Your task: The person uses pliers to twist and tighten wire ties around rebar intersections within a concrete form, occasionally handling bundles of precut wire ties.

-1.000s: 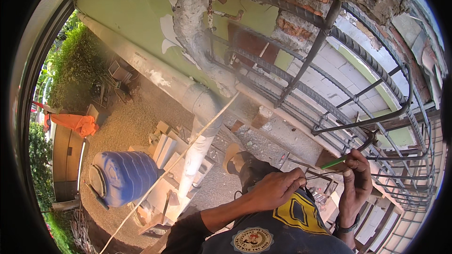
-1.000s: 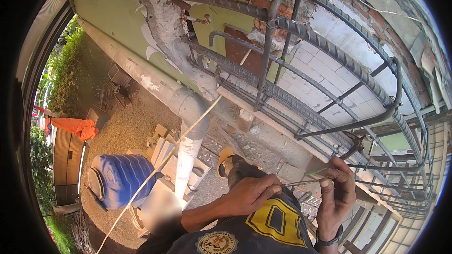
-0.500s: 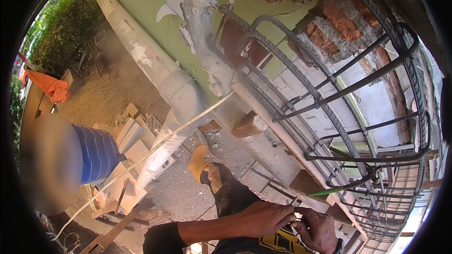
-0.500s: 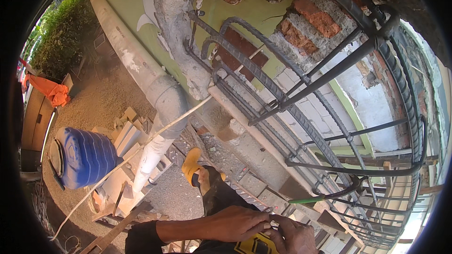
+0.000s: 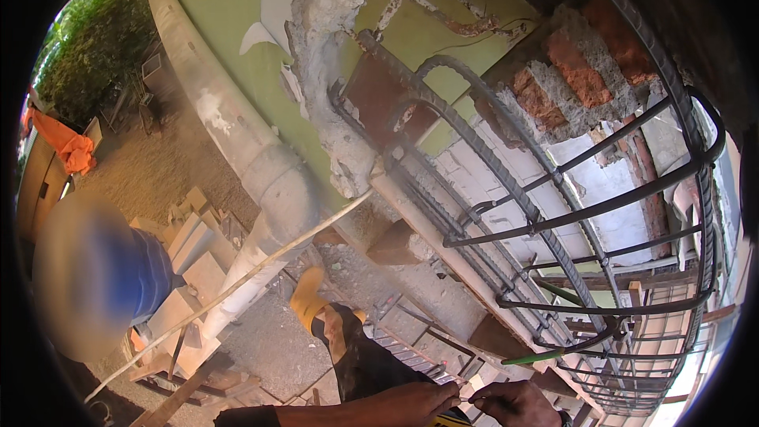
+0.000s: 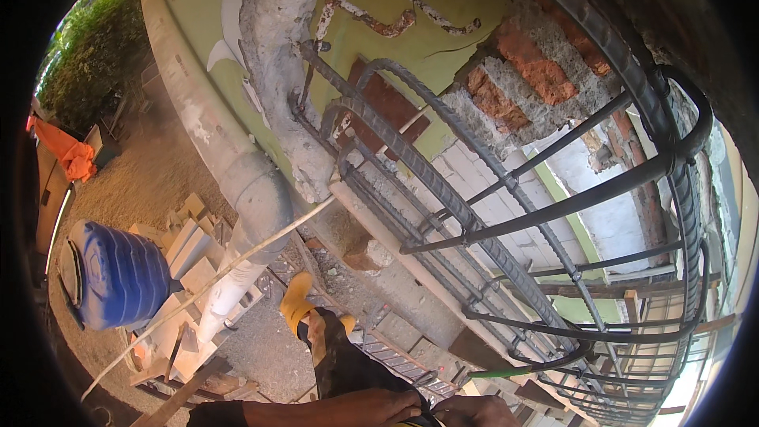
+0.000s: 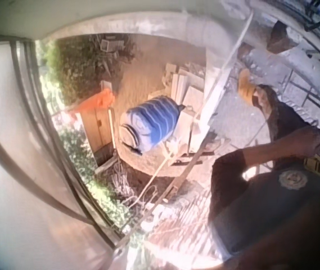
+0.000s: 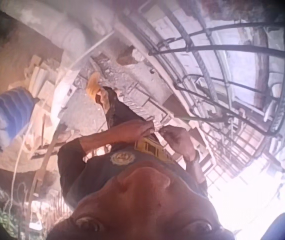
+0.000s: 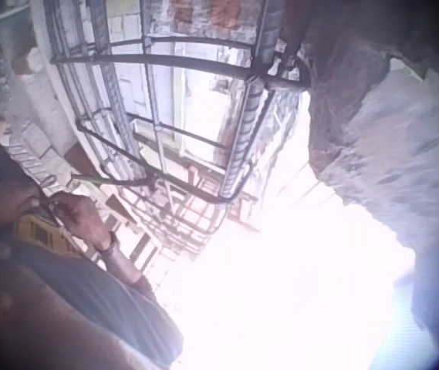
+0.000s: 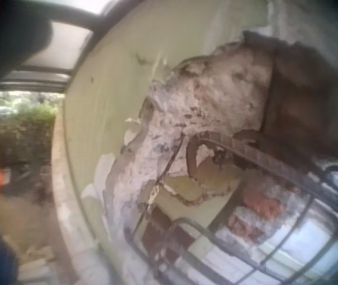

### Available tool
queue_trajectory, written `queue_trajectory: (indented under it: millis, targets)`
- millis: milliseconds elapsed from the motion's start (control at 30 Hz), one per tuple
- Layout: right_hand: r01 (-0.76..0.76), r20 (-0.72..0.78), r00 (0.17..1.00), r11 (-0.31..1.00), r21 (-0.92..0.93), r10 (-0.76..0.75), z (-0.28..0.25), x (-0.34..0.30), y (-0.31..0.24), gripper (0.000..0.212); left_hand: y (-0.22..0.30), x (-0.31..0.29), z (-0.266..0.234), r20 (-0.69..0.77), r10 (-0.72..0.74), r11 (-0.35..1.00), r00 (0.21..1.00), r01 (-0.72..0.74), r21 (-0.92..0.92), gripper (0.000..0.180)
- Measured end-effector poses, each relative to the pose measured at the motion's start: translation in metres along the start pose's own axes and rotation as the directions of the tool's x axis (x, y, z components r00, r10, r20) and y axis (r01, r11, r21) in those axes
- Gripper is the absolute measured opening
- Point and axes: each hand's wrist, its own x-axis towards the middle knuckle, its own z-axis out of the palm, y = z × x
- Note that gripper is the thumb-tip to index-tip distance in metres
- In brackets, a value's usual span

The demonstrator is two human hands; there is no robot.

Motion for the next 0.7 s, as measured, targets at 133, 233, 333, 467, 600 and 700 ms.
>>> queue_trajectory:
  millis: [133,233,333,467,600,700]
  targets:
    - [-0.114,0.016,0.993,0.945,0.307,0.114,0.009,0.006,0.013,0.016,0.001,-0.001,-0.01,-0.001,0.013,0.998,1.0,-0.013,0.057,0.031]
    - [-0.069,-0.015,0.997,0.924,0.377,0.081,0.018,0.009,0.02,0.018,-0.001,-0.005,-0.022,0.009,-0.029,0.999,1.0,0.029,0.015,0.033]
    - [-0.08,0.006,0.997,0.943,0.323,0.083,0.015,0.013,0.009,0.018,0.005,-0.007,-0.039,0.076,-0.034,0.999,0.997,0.032,0.017,0.035]
    - [-0.137,0.029,0.99,0.915,0.38,0.137,0.016,0.019,0.0,0.018,0.001,-0.009,-0.039,0.017,0.03,0.998,0.999,-0.029,-0.059,0.035]
    - [-0.203,0.098,0.979,0.874,0.441,0.178,0.016,0.018,-0.002,0.017,-0.011,-0.014,-0.02,-0.115,0.204,0.976,0.972,-0.193,0.102,0.033]
    - [-0.235,0.105,0.972,0.848,0.475,0.21,0.018,0.022,-0.001,0.018,-0.011,-0.021,-0.022,-0.185,0.292,0.936,0.938,-0.241,0.257,0.031]
